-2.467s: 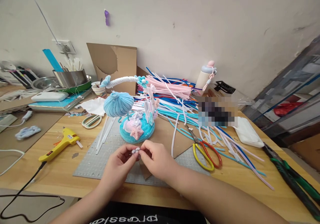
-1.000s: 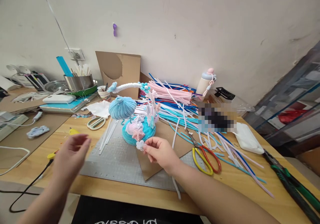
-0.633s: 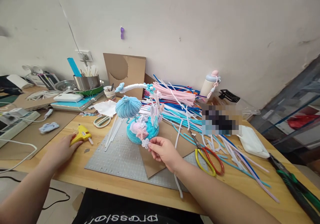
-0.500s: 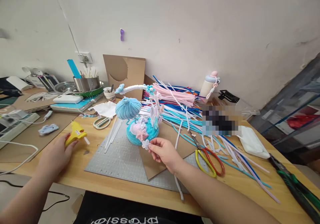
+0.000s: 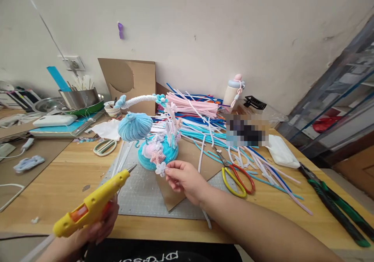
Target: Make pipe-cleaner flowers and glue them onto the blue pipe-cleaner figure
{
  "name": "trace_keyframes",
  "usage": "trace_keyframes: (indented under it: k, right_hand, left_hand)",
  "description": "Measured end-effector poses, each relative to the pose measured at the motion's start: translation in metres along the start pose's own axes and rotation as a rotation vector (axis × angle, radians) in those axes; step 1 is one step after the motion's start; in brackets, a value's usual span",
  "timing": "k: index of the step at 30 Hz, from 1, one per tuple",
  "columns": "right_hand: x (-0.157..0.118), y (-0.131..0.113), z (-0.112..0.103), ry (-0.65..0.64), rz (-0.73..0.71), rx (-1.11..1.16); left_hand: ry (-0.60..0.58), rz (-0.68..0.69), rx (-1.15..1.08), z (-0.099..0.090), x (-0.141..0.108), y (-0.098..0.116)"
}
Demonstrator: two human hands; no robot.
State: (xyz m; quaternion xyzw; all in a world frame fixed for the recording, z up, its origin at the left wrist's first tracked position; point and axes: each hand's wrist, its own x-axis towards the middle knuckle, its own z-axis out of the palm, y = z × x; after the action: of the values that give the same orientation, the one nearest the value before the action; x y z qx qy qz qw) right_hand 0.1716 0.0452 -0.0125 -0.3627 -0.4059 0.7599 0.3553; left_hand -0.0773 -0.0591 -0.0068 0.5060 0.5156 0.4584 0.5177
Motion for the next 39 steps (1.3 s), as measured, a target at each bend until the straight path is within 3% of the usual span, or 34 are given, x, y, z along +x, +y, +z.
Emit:
trace_keyframes:
  k: [5, 10, 14, 18, 39]
  right_hand:
    - [-0.004, -0.001, 0.002, 0.068, -0.012, 0.043]
    - [-0.007, -0.001, 0.006, 0.048, -0.013, -0.013]
    - [-0.011, 0.001, 0.008, 0.027, -0.009, -0.072]
    - [-0.014, 0.001, 0.011, -0.002, -0.013, -0.075]
    - [-0.014, 0.001, 0.008, -0.015, -0.034, -0.056]
  left_hand:
    - [0.221, -0.047, -0.142, 0.040, -0.003, -0.003]
    - [0.181, -0.099, -0.202, 0.051, -0.007, -0.004]
    - [0.295, -0.041, -0.005, 0.053, -0.005, -0.004]
    - [0.268, 0.026, 0.130, 0.052, -0.003, -0.004]
    - [0.213, 0.080, 0.157, 0.047, -0.004, -0.008]
